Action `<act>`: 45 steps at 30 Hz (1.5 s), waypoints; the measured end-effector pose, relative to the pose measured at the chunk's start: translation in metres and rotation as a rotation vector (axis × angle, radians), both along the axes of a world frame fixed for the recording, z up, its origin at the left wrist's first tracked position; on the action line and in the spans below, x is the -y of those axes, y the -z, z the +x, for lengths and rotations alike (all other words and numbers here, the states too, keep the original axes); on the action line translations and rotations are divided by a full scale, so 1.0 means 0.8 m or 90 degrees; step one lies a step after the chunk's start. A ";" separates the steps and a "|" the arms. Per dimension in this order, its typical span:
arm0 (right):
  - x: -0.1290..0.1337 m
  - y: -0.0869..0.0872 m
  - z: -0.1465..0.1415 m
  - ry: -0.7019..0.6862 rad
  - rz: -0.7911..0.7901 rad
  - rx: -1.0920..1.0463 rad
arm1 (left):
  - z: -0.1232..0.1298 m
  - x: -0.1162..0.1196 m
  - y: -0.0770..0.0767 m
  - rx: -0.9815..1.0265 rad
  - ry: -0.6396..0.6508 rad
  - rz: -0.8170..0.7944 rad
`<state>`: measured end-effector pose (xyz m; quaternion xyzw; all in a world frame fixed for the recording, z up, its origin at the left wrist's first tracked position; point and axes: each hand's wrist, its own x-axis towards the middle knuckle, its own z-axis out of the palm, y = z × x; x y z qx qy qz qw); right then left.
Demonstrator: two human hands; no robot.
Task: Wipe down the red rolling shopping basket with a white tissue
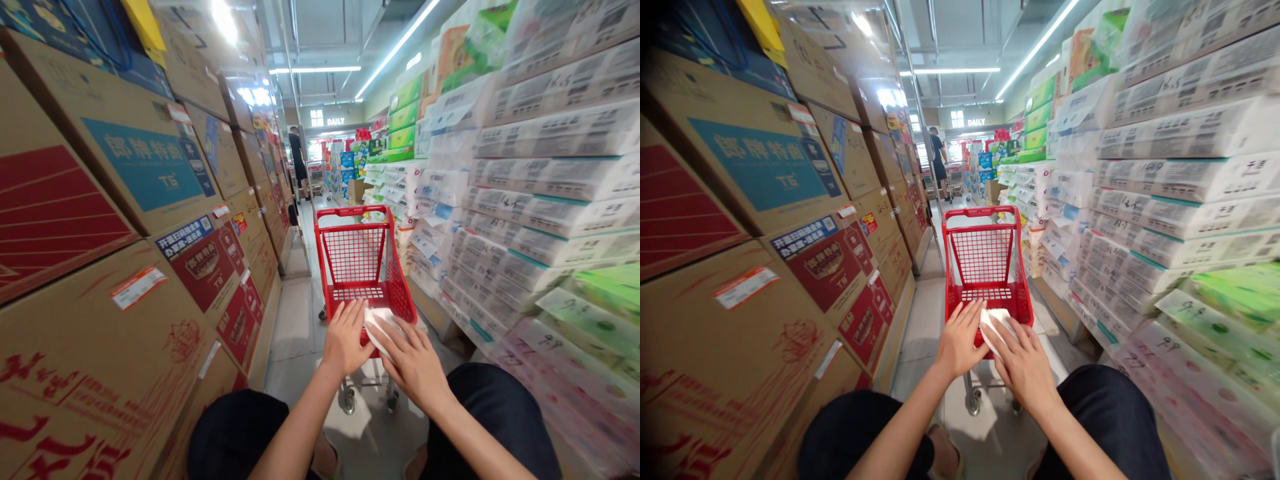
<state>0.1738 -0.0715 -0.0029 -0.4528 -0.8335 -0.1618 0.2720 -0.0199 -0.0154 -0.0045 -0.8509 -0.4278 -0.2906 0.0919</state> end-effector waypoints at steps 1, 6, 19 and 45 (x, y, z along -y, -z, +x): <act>-0.002 0.001 -0.001 -0.008 0.008 0.009 | 0.001 0.000 0.001 0.002 -0.003 0.001; -0.015 0.021 -0.010 -0.101 -0.010 -0.002 | 0.006 -0.005 0.004 0.006 -0.011 0.001; -0.028 0.007 0.093 -0.060 -0.011 -0.082 | 0.003 -0.011 0.001 -0.008 0.025 -0.017; -0.077 -0.007 0.093 -0.165 -0.141 -0.134 | -0.012 -0.007 -0.011 -0.004 -0.036 0.025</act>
